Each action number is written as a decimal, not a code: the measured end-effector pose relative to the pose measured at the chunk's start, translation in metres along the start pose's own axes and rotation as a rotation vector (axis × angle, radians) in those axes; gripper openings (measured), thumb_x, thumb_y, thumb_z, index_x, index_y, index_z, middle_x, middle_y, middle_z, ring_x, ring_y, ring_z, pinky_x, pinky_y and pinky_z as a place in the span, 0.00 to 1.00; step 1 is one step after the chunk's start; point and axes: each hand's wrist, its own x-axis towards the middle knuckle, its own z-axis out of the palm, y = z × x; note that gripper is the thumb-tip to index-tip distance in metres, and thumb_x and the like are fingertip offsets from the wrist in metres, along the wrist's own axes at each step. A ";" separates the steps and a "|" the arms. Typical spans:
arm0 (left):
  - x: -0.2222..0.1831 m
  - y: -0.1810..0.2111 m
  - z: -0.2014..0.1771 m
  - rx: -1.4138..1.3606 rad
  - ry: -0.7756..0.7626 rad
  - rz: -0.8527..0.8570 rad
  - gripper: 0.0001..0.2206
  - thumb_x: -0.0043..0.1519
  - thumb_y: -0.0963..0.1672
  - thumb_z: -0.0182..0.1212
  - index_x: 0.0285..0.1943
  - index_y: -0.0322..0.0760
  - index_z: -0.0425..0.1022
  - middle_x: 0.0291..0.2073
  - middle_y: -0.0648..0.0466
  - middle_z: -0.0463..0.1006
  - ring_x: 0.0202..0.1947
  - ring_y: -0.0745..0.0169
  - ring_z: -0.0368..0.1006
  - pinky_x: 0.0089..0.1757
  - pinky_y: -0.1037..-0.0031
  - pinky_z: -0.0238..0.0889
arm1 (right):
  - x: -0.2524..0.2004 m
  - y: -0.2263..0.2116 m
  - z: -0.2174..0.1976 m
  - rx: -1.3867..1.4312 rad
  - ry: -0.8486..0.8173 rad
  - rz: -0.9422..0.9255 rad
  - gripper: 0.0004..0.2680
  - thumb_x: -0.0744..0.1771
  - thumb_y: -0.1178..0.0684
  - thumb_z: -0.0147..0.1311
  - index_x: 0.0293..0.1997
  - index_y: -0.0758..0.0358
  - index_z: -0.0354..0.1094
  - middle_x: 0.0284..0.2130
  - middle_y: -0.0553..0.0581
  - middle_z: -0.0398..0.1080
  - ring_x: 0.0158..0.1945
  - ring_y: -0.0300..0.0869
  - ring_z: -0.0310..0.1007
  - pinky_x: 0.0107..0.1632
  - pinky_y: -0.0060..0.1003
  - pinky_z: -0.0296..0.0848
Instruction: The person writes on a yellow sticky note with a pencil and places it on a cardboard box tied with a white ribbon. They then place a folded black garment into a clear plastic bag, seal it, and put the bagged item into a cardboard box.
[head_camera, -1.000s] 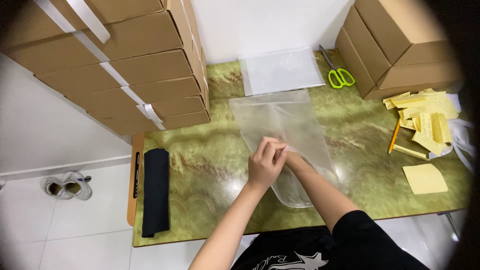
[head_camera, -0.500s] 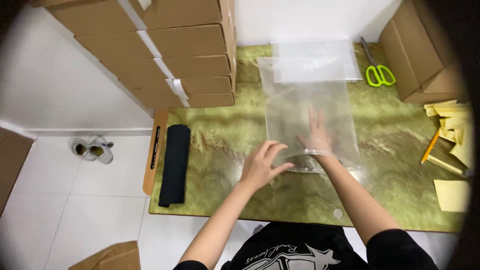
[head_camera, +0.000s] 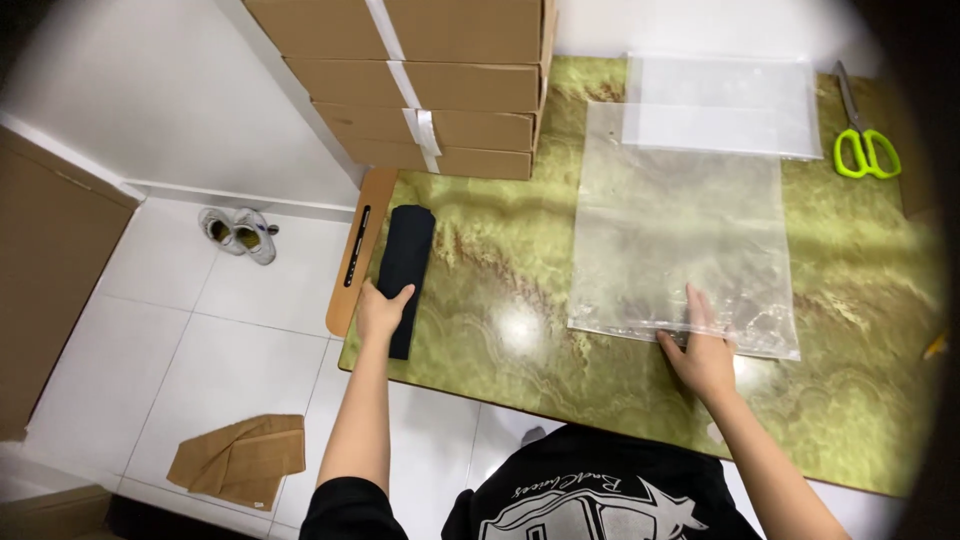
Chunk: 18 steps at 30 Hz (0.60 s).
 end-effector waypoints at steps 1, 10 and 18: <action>0.008 -0.006 0.004 0.003 -0.009 0.004 0.48 0.58 0.61 0.72 0.80 0.34 0.57 0.71 0.31 0.66 0.72 0.34 0.64 0.64 0.47 0.61 | -0.001 0.013 0.005 -0.001 0.001 0.010 0.37 0.66 0.44 0.60 0.85 0.43 0.37 0.79 0.63 0.48 0.77 0.59 0.53 0.73 0.74 0.45; -0.036 0.065 0.031 -0.153 -0.297 -0.027 0.56 0.52 0.55 0.77 0.83 0.25 0.46 0.76 0.29 0.59 0.76 0.33 0.57 0.67 0.43 0.55 | -0.039 -0.037 -0.081 0.307 -0.633 0.055 0.17 0.66 0.43 0.64 0.62 0.49 0.80 0.63 0.58 0.78 0.71 0.52 0.71 0.73 0.54 0.65; -0.226 0.247 0.016 -0.610 -0.938 0.227 0.45 0.57 0.50 0.74 0.80 0.23 0.55 0.73 0.20 0.58 0.75 0.22 0.54 0.67 0.41 0.54 | -0.040 -0.066 -0.053 1.378 -0.621 0.116 0.37 0.66 0.31 0.51 0.78 0.72 0.50 0.71 0.79 0.60 0.74 0.66 0.59 0.70 0.64 0.61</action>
